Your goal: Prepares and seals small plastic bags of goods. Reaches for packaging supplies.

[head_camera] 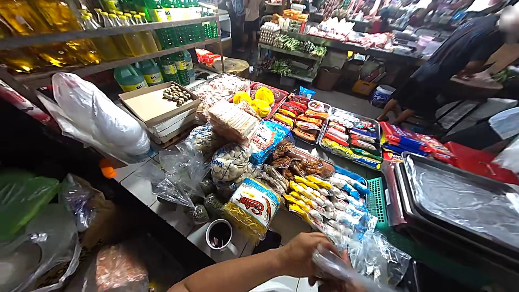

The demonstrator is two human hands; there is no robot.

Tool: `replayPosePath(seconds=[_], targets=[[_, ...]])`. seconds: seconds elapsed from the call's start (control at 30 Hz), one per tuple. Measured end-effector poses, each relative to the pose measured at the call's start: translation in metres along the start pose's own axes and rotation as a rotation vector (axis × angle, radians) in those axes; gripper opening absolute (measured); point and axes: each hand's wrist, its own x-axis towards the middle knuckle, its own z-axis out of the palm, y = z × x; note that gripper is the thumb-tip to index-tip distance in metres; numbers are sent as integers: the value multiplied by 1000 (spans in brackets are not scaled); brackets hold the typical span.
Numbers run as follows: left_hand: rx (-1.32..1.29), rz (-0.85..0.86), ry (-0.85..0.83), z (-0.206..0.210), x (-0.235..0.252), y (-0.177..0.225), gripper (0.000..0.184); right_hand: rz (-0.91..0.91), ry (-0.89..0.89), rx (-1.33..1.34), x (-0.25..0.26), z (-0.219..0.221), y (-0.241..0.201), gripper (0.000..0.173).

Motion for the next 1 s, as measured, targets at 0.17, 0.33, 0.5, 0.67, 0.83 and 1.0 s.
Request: replayPosePath(seconds=[0.17,0.33,0.5,0.67,0.83,1.0], targets=[[178,196,-191,-1,19,17,22,-188,-101,329,13,19,-9,35],[687,235,-163,-16,27,35,23,-165,-225,454,10,17,-14,32],[924,-247,-279,-48,40,66,25,-525,63,20,8,16,-7,39],[485,-275,-274,-65,38,65,26,-541,112,-178,2,25,-18,61],[405,-198,-297,-63,38,67,16,-450,-91,-97,12,10,-16,89],[766,-511,-674,-29,25,32,14,-436,403,-877,15,6,3,93]])
